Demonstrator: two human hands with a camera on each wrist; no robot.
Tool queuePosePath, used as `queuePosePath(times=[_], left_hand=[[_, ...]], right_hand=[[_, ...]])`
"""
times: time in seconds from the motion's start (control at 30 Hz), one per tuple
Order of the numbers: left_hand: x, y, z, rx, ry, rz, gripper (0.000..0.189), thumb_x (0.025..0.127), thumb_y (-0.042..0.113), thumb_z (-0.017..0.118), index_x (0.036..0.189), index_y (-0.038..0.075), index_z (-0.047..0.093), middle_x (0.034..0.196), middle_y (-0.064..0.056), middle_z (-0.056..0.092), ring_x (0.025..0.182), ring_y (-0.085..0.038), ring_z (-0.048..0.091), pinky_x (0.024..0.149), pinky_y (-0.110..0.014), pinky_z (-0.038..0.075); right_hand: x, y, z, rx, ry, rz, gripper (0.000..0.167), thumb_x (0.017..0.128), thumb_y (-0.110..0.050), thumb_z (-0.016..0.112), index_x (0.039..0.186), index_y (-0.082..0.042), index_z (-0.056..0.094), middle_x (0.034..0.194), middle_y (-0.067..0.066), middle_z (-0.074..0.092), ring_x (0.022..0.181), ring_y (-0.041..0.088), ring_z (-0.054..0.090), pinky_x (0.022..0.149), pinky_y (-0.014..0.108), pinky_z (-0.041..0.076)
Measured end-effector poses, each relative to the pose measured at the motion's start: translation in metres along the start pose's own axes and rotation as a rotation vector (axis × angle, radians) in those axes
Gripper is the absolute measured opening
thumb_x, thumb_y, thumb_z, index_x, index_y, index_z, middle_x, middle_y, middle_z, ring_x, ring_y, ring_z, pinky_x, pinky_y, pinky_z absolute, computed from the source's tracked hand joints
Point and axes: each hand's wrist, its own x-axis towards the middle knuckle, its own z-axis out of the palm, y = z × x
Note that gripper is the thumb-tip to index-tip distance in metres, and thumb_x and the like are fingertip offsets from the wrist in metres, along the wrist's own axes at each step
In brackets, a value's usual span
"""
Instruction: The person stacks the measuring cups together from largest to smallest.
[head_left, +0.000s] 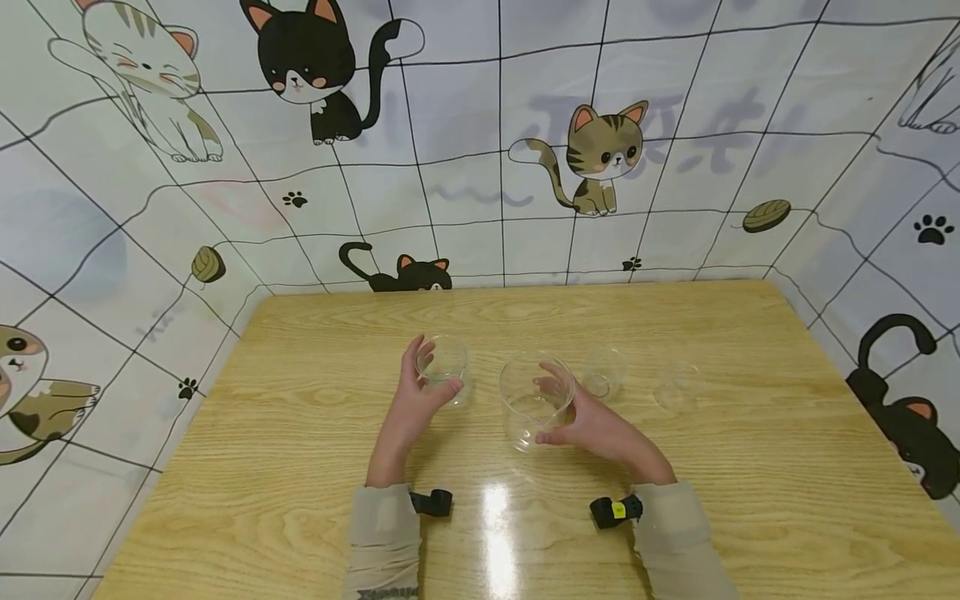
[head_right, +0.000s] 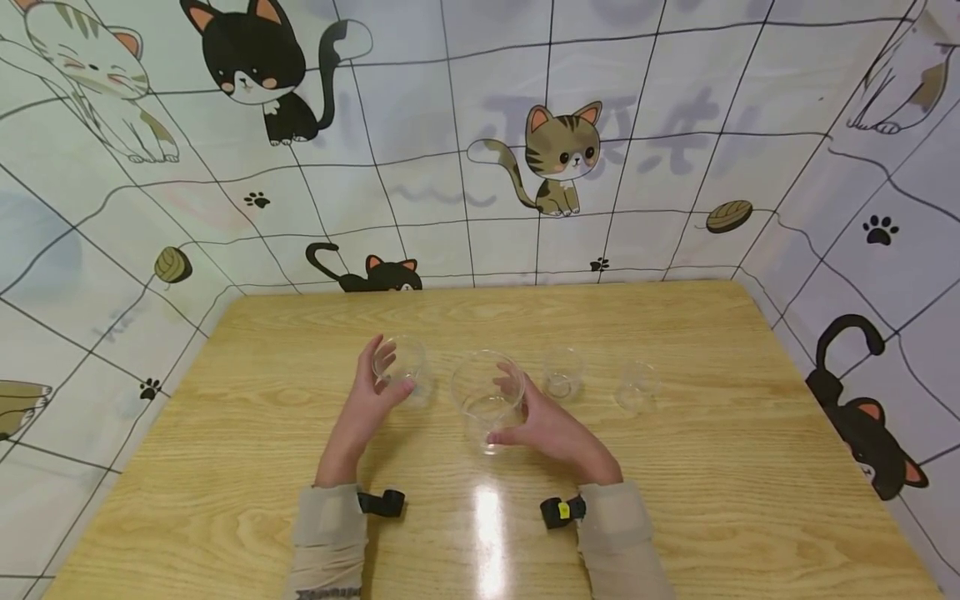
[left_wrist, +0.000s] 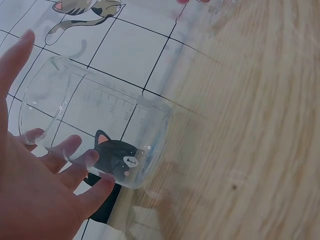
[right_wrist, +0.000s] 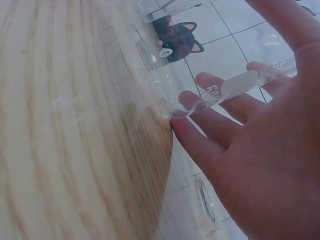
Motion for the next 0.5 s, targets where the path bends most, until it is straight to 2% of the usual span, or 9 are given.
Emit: queuePosePath(times=[0.27,0.37,0.5], left_hand=[[-0.001,0.0,0.004,0.025,0.02,-0.05,0.096,0.071,0.045,0.071,0.141,0.031,0.006,0.14,0.003,0.028,0.13,-0.015,0.022,0.102,-0.047,0.02],[0.0,0.003,0.005,0.023,0.021,-0.055,0.095,0.074,0.04,0.07,0.142,0.025,0.006,0.14,-0.002,0.028,0.13,-0.019,0.022,0.102,-0.049,0.021],[-0.005,0.021,0.006,0.016,0.013,-0.058,0.09,0.079,0.028,0.068,0.142,0.015,0.005,0.141,-0.011,0.026,0.13,-0.028,0.021,0.1,-0.052,0.021]], right_hand=[[0.008,0.028,0.001,-0.01,0.01,-0.042,0.097,0.072,-0.021,0.075,0.142,-0.027,0.009,0.141,0.006,0.03,0.13,0.022,0.024,0.099,0.053,0.022],[0.009,0.029,0.001,-0.013,0.012,-0.05,0.096,0.072,-0.022,0.075,0.142,-0.028,0.009,0.141,0.006,0.03,0.13,0.022,0.025,0.1,0.053,0.022],[0.005,0.014,0.0,-0.006,-0.002,-0.043,0.095,0.073,-0.021,0.075,0.142,-0.024,0.01,0.142,0.01,0.029,0.13,0.025,0.024,0.1,0.053,0.02]])
